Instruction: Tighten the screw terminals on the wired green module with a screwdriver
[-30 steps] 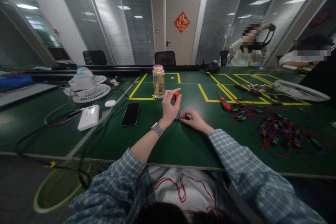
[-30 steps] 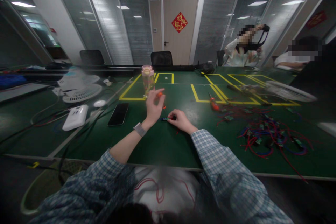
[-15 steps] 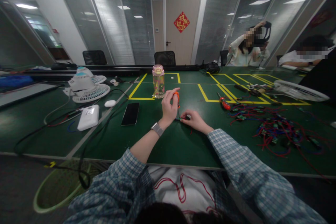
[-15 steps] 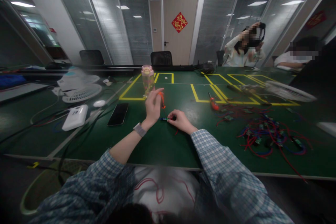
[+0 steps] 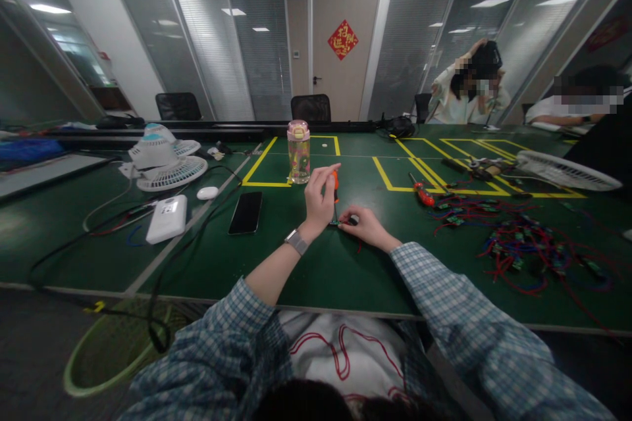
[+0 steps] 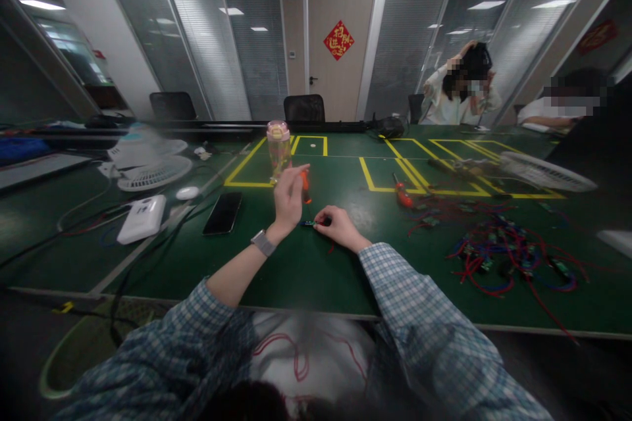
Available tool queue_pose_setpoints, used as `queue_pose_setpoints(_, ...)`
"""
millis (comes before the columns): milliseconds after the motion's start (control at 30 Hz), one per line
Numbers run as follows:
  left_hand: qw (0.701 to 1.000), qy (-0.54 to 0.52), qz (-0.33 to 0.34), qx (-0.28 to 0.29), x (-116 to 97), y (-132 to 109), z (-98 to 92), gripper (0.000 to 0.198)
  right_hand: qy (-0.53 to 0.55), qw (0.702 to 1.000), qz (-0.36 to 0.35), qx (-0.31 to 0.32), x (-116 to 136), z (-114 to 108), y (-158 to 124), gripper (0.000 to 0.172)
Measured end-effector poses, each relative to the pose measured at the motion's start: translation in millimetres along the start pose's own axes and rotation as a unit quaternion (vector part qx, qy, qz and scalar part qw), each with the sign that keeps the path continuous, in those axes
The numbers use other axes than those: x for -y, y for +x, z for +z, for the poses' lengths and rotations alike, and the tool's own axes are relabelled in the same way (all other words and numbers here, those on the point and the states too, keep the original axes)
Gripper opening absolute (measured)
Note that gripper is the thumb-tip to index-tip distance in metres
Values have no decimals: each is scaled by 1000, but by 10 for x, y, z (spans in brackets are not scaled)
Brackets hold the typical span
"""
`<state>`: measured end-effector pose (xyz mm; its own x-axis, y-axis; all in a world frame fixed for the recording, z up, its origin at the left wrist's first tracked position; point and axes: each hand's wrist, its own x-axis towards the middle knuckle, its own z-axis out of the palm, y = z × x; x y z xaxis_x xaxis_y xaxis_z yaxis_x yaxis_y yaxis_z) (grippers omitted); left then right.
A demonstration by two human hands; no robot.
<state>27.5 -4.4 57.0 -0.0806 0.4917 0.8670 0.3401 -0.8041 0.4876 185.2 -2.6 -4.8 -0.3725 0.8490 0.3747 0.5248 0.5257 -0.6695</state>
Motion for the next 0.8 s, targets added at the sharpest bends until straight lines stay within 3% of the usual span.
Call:
queue_pose_setpoints(533, 1000, 13, 5, -2, -46, 21, -7, 16, -3, 1000, 4, 2, 27, -13, -5, 7)
queue_pose_setpoints(800, 1000, -1, 18, 3, 1, 16, 0, 30, 3, 1000, 0, -1, -8, 3, 7, 7)
